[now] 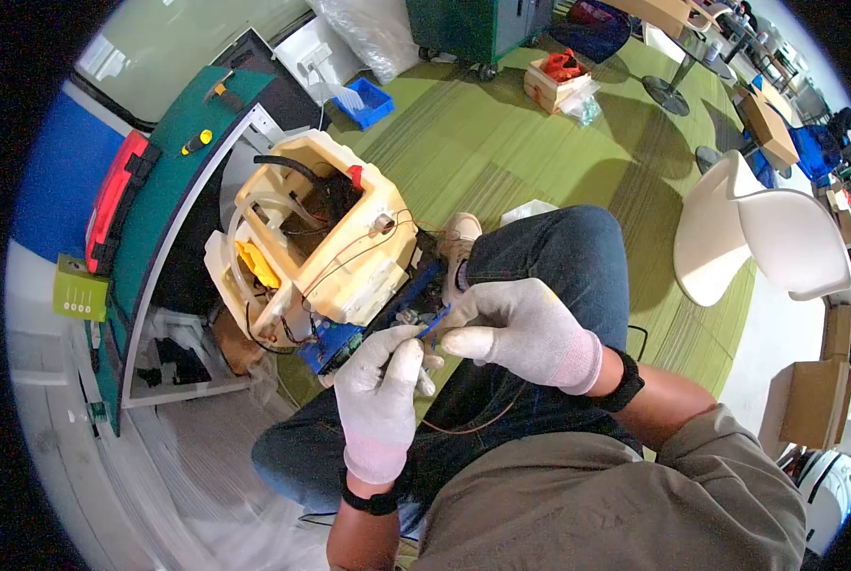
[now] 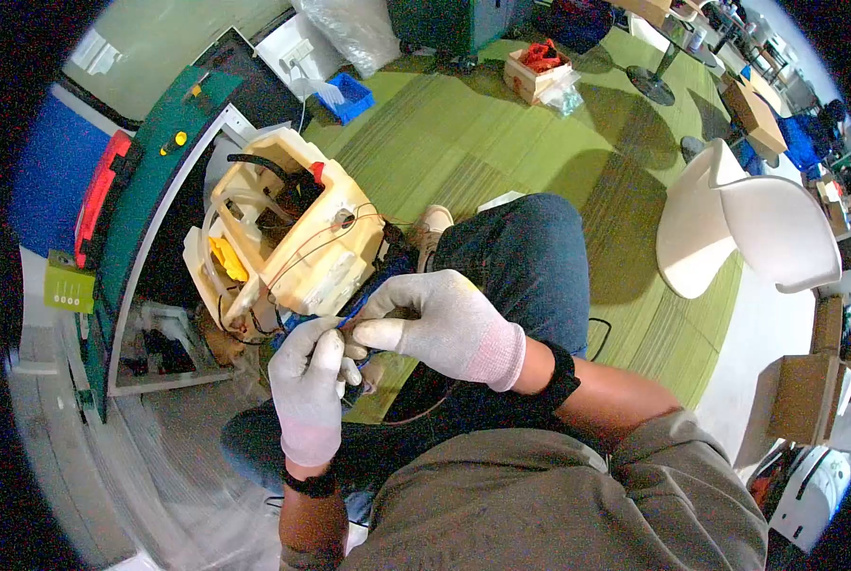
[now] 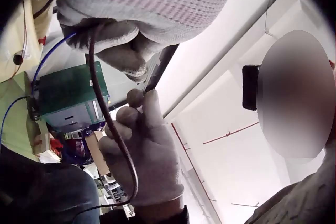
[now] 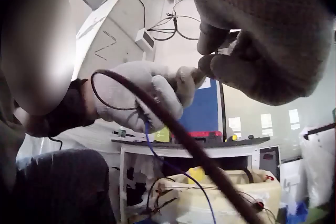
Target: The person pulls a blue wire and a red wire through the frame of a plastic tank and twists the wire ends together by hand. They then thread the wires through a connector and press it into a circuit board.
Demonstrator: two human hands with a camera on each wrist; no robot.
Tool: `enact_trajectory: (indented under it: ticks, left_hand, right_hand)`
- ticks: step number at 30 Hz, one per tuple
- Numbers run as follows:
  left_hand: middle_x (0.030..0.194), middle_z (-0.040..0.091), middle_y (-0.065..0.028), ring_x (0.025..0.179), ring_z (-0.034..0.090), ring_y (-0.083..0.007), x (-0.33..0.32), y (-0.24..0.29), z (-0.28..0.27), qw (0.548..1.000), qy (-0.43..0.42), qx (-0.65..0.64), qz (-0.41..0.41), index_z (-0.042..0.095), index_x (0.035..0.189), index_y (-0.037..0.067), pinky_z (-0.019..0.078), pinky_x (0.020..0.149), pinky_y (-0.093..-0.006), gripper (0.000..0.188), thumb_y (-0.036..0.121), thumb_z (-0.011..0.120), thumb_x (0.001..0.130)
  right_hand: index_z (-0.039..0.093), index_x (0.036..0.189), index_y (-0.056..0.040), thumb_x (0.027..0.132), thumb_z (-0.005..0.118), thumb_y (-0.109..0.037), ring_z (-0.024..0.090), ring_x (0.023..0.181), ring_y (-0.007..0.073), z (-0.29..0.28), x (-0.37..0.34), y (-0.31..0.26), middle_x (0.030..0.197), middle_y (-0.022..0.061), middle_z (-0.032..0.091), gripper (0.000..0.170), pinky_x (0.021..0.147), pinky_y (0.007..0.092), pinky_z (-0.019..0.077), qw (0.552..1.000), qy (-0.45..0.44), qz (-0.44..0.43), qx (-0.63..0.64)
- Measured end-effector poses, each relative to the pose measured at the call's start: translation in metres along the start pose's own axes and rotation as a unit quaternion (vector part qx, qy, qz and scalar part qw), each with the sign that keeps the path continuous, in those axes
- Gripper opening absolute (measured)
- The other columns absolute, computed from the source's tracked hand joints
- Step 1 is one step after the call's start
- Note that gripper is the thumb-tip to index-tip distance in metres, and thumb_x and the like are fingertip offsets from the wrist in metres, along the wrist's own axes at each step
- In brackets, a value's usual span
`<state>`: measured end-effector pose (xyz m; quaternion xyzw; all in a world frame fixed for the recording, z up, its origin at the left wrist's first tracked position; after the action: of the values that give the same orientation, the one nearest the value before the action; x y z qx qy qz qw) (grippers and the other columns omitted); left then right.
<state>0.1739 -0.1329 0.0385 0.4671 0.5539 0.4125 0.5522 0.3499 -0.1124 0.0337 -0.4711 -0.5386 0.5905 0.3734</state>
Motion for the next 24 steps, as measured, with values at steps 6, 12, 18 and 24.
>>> enact_trajectory:
  ticks: [6, 12, 18, 24]
  left_hand:
    - [0.079, 0.067, -0.0053, 0.058, 0.055, -0.0069, -0.004, -0.003, 0.003, 0.998, -0.004, 0.044, 0.040, 0.066, 0.104, -0.003, 0.0457, 0.055, -0.0207, 0.017, 0.006, 0.055, 0.094]
    - [0.081, 0.068, -0.0050, 0.063, 0.060, -0.0092, -0.003, -0.013, 0.005, 0.985, -0.035, 0.093, 0.140, 0.069, 0.100, 0.001, 0.0487, 0.057, -0.0238, 0.015, 0.011, 0.060, 0.093]
    - [0.076, 0.068, -0.0109, 0.066, 0.065, -0.0179, -0.004, -0.022, 0.000, 0.983, -0.044, 0.110, 0.137, 0.070, 0.096, 0.003, 0.0502, 0.061, -0.0314, 0.017, 0.017, 0.061, 0.091]
    - [0.077, 0.068, -0.0137, 0.068, 0.066, -0.0219, -0.008, -0.032, -0.007, 0.986, -0.021, 0.086, 0.138, 0.069, 0.094, 0.001, 0.0510, 0.063, -0.0345, 0.016, 0.014, 0.062, 0.090]
  right_hand:
    - [0.070, 0.089, -0.0002, 0.088, 0.071, -0.019, 0.062, 0.072, 0.0091, 0.003, -0.001, 0.010, 0.079, 0.0040, 0.069, 0.019, 0.068, 0.0262, 0.0511, 0.996, 0.033, 0.038, 0.073]
    - [0.064, 0.085, 0.0012, 0.092, 0.064, -0.017, 0.055, 0.059, 0.0090, 0.006, -0.009, -0.001, 0.070, 0.0036, 0.062, 0.019, 0.054, 0.0232, 0.0444, 0.995, 0.047, 0.070, 0.049]
    - [0.059, 0.081, -0.0020, 0.093, 0.058, -0.012, 0.049, 0.051, 0.0090, 0.009, -0.003, 0.015, 0.064, 0.0028, 0.056, 0.016, 0.048, 0.0215, 0.0381, 0.993, 0.092, 0.064, 0.041]
    - [0.060, 0.095, -0.0003, 0.091, 0.065, -0.026, 0.055, 0.059, 0.0091, 0.022, -0.003, 0.021, 0.073, 0.0035, 0.062, 0.026, 0.055, 0.0221, 0.0443, 0.996, 0.039, 0.071, 0.049]
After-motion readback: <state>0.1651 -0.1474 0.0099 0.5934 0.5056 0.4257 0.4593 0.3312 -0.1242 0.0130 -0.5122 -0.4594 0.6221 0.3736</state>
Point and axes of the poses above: each hand's wrist, its own x-axis towards the middle knuckle, its own z-axis out of the palm, y = z × x, the point moved 3 cm from there along x, towards the middle knuckle
